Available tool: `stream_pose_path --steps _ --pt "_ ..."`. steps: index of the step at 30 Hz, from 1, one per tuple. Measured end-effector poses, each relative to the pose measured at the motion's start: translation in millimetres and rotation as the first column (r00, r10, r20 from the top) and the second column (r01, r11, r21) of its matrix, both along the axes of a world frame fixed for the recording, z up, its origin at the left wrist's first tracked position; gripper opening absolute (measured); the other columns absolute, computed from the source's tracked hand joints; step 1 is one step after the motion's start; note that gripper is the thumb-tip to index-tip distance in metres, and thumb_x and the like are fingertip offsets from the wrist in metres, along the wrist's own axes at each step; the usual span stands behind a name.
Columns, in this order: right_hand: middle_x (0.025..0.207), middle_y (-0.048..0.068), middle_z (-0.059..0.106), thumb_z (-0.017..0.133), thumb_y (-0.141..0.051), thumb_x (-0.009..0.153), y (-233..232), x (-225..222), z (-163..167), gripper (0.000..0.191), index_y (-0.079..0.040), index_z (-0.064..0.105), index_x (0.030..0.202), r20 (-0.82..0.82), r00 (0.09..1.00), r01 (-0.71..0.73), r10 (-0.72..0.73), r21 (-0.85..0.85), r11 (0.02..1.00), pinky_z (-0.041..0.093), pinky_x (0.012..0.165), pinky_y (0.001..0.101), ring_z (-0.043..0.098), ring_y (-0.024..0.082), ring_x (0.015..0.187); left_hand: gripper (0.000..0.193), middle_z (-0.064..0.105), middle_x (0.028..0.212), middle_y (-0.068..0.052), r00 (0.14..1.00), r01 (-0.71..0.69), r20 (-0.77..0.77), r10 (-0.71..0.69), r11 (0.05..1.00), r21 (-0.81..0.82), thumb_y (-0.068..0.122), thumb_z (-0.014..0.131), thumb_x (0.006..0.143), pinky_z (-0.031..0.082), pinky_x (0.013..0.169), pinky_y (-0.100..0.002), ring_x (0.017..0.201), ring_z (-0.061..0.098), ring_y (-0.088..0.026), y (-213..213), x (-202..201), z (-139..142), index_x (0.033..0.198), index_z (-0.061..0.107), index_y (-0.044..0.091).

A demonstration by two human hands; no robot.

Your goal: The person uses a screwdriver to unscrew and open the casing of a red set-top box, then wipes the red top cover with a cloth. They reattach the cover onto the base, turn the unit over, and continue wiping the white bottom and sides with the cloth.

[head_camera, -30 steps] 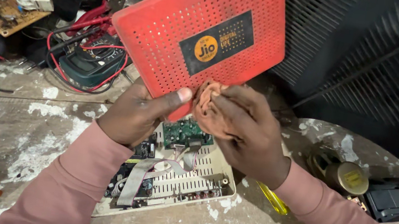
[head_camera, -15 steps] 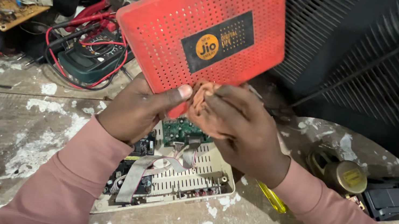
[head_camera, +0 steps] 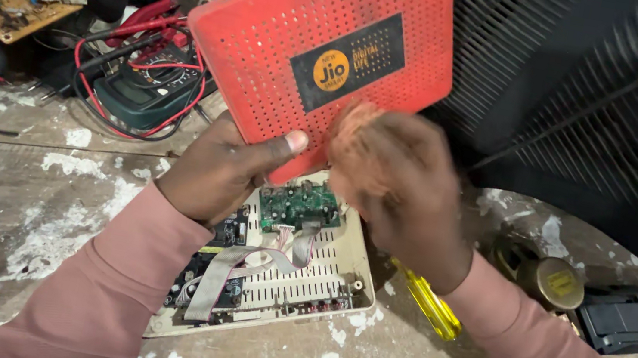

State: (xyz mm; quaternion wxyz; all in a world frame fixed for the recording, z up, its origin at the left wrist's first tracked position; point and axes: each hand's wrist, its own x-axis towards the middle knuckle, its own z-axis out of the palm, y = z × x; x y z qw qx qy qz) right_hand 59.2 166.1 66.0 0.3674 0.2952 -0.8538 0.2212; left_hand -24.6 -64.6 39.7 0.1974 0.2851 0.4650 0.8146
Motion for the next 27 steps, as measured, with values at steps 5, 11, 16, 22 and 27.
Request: stream_pose_path --steps 5,11,16,22,27 --pt "0.134 0.019 0.056 0.069 0.008 0.084 -8.2 -0.3 -4.0 0.049 -0.001 0.063 0.131 -0.041 0.998 0.054 -0.052 0.047 0.997 0.053 0.105 0.0432 0.061 0.036 0.121 0.029 0.070 0.114 -0.006 1.000 0.001 0.010 -0.001 1.000 -0.010 0.012 0.068 0.103 0.050 0.080 -0.027 0.097 0.063 -0.012 1.2 -0.5 -0.8 0.128 0.066 -0.003" --pt "0.139 0.020 0.054 0.063 0.015 0.097 9.8 -11.5 7.1 0.044 0.002 0.060 0.140 0.037 0.972 0.236 -0.234 -0.220 0.947 0.054 0.109 0.0397 0.062 0.034 0.128 0.037 0.069 0.124 -0.009 0.999 -0.043 -0.017 0.042 0.996 -0.078 0.012 0.067 0.100 0.049 0.081 -0.030 0.103 0.061 -0.015 -0.5 5.5 14.0 0.135 0.064 -0.003" --pt "0.139 0.021 0.051 0.059 0.017 0.084 3.8 -4.1 7.8 0.057 0.002 0.059 0.138 0.051 0.998 0.046 -0.044 -0.046 0.998 0.053 0.111 0.0407 0.058 0.036 0.131 0.036 0.073 0.120 -0.001 0.998 -0.027 0.063 0.027 1.000 -0.001 0.014 0.067 0.093 0.056 0.088 -0.023 0.106 0.069 -0.007 0.8 5.3 15.1 0.127 0.064 0.002" --pt "0.137 0.017 0.054 0.075 0.005 0.083 -5.7 3.0 14.6 0.054 -0.002 0.062 0.135 0.070 0.997 -0.039 0.031 0.124 0.992 0.052 0.105 0.0428 0.060 0.035 0.125 0.026 0.065 0.093 0.001 0.996 -0.091 -0.015 0.090 0.990 -0.109 0.017 0.069 0.100 0.038 0.059 -0.024 0.071 0.050 -0.007 -1.6 3.3 7.5 0.120 0.069 0.001" --pt "0.133 0.016 0.057 0.073 0.005 0.084 -13.5 -0.2 22.6 0.048 -0.002 0.064 0.131 0.087 0.994 -0.082 0.069 0.169 0.982 0.054 0.102 0.0429 0.063 0.034 0.120 0.029 0.070 0.110 -0.002 0.998 -0.056 0.037 0.055 0.998 0.014 0.013 0.065 0.097 0.051 0.077 -0.024 0.093 0.064 -0.008 -2.8 2.5 9.4 0.123 0.065 0.000"
